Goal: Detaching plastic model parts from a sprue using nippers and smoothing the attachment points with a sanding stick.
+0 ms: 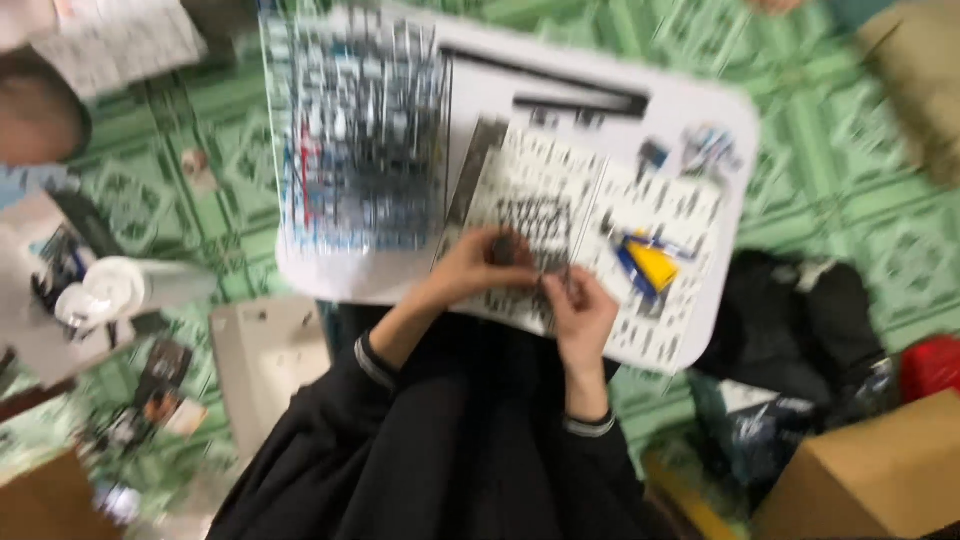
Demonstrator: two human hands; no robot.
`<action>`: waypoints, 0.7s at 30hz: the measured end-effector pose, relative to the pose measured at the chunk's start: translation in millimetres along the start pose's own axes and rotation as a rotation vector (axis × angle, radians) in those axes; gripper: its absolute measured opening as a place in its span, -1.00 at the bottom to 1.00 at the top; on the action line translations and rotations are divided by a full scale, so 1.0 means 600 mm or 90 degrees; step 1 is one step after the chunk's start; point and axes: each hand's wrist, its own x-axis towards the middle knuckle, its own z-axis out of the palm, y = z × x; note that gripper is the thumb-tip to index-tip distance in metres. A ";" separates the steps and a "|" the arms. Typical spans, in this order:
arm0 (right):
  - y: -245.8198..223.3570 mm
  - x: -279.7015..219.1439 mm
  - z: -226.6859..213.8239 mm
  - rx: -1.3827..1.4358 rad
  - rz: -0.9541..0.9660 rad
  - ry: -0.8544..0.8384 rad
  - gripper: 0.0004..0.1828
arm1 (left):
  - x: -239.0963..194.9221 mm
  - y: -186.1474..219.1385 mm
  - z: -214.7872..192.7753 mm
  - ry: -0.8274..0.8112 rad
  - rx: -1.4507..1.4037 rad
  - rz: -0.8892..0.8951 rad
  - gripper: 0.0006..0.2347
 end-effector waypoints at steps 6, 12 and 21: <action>-0.018 -0.004 0.002 0.121 0.057 0.012 -0.86 | -0.008 0.033 0.018 -0.038 0.013 0.010 -0.76; -0.022 0.002 -0.009 0.168 0.032 0.015 -0.85 | -0.003 0.047 0.027 -0.048 0.040 0.041 -0.83; -0.034 0.012 -0.018 0.198 -0.037 -0.038 -0.86 | 0.017 0.067 0.032 -0.069 0.094 0.026 -0.81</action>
